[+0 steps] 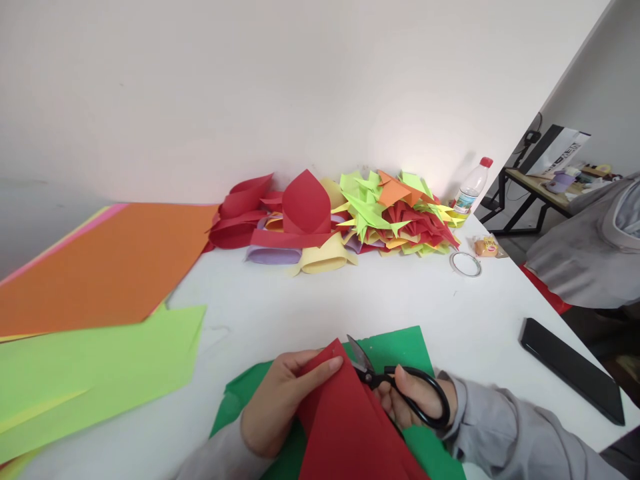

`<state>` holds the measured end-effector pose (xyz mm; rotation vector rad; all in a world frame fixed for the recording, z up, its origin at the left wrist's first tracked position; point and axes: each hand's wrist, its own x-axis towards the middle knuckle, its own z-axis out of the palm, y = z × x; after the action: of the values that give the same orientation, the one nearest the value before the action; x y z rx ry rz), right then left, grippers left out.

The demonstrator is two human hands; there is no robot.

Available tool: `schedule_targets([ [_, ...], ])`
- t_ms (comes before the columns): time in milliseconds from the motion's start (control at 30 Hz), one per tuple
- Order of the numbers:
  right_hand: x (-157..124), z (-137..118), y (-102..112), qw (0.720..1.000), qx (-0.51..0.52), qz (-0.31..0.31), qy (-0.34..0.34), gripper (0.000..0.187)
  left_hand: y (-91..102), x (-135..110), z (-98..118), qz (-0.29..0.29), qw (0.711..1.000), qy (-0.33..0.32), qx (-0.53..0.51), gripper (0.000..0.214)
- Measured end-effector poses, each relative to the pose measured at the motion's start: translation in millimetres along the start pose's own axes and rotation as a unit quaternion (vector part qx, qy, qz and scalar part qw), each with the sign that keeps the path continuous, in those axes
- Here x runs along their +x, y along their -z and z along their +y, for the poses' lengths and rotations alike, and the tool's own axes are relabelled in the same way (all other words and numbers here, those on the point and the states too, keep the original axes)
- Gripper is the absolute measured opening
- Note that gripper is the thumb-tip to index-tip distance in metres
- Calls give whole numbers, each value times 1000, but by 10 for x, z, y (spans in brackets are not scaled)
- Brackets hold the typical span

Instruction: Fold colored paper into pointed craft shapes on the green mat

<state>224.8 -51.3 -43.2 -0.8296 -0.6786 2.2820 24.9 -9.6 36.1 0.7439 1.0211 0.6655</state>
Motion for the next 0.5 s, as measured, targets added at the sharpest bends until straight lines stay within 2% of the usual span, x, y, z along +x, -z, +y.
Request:
schedule_targets([
  [133,-12,-3,20,999,-42,5,9,64,-1,-3,8,-6,1000,-2,-2,32],
  [333,-51,-89,-39,1000,-19,8,-17,73,8,-8,16,-9,1000,0,-4,32],
  [500,-49,-65,-42,1000,-18,16,7,73,6,-10,20,-10,1000,0,-3,31],
])
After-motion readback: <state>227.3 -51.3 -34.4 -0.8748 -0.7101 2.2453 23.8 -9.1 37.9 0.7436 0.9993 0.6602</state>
